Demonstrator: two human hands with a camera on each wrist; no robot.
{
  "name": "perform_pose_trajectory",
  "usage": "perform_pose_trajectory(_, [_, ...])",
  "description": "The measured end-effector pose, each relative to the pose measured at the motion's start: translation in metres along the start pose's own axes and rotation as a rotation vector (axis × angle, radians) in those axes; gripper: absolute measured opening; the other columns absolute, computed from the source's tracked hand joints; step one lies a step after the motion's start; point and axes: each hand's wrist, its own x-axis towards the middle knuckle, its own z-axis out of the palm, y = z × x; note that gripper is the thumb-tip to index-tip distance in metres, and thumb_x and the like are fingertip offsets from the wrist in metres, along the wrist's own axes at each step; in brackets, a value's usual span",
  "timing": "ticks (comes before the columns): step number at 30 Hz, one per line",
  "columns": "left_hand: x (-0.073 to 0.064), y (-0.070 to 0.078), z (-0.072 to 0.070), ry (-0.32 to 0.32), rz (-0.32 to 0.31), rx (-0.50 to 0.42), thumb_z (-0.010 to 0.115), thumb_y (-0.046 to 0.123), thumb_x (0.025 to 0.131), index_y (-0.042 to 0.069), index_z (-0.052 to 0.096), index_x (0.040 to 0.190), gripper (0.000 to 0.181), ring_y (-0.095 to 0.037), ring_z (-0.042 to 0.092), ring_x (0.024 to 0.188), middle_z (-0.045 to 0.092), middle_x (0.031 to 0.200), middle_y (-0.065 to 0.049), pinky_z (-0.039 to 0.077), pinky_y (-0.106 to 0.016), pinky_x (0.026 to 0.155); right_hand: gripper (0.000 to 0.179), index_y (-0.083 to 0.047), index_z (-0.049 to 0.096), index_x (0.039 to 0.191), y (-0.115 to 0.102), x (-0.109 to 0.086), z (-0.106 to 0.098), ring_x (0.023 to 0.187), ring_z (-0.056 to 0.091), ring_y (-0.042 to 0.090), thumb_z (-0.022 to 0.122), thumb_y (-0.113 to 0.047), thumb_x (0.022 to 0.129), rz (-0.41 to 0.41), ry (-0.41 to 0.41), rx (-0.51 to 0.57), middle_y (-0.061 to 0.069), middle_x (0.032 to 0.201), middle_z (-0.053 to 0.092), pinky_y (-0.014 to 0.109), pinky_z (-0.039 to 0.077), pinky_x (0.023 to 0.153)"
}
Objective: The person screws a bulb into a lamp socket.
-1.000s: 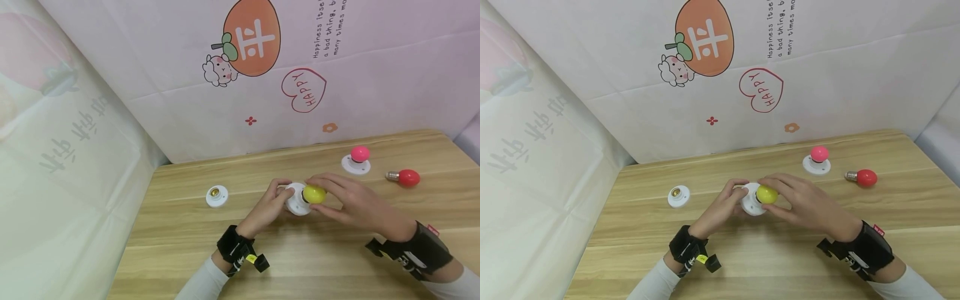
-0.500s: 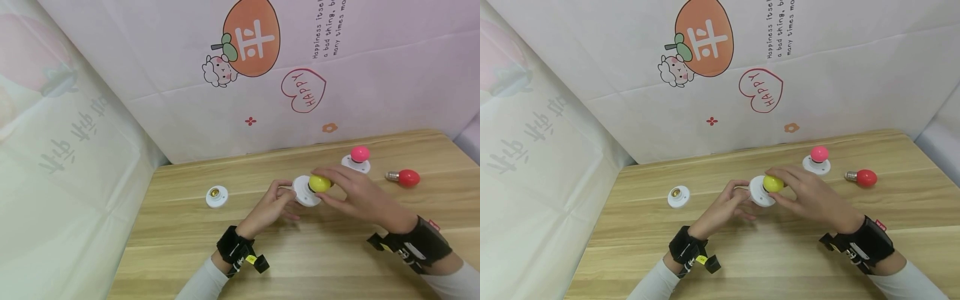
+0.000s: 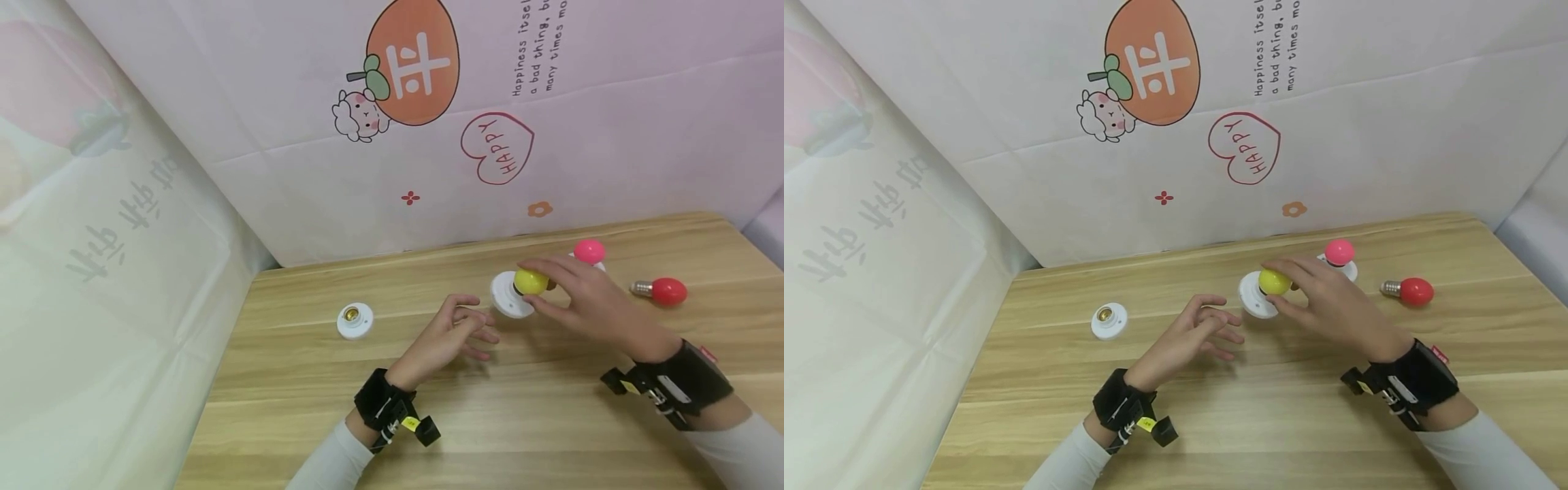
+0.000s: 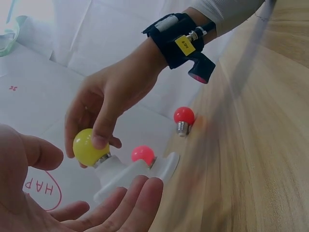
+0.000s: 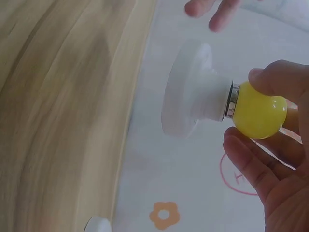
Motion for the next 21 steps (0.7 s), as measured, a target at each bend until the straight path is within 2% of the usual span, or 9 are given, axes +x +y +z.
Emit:
perform_pose_trajectory(5, [0.001,-0.003,0.000,-0.005,0.003,0.009,0.050,0.027,0.101,0.014,0.037,0.131,0.035,-0.034,0.064,0.102,0.057,0.125,-0.023,0.057,-0.052,0.079,0.065,-0.004,0.060,0.127,0.010,-0.002,0.003,0.089,0.056,0.011,0.084,-0.015,0.067,0.053,-0.019,-0.011,0.010,0.119,0.064,0.033,0.058,0.062])
perform_pose_trajectory(9, [0.000,-0.003,0.000,-0.011,0.007,0.020,0.049,0.026,0.101,0.013,0.039,0.130,0.032,-0.038,0.063,0.102,0.058,0.123,-0.022,0.058,-0.052,0.079,0.065,-0.004,0.059,0.128,0.015,-0.004,0.004,0.088,0.057,0.013,0.083,-0.016,0.069,0.067,-0.029,-0.035,0.011,0.121,0.063,0.033,0.058,0.061])
perform_pose_trajectory(14, [-0.001,-0.002,0.000,-0.018,0.011,0.040,0.049,0.023,0.101,0.013,0.042,0.129,0.030,-0.032,0.065,0.100,0.061,0.118,-0.015,0.058,-0.049,0.079,0.065,-0.004,0.057,0.130,0.023,-0.006,0.007,0.091,0.057,0.016,0.081,-0.016,0.071,0.099,-0.059,-0.051,0.015,0.125,0.061,0.033,0.058,0.062])
perform_pose_trajectory(21, [-0.001,-0.003,0.001,-0.025,0.008,0.051,0.047,0.021,0.102,0.012,0.043,0.130,0.030,-0.030,0.066,0.097,0.060,0.117,-0.013,0.059,-0.050,0.078,0.064,-0.004,0.054,0.134,0.035,-0.010,0.010,0.096,0.057,0.021,0.079,-0.015,0.076,0.154,-0.102,-0.059,0.017,0.128,0.058,0.039,0.059,0.067])
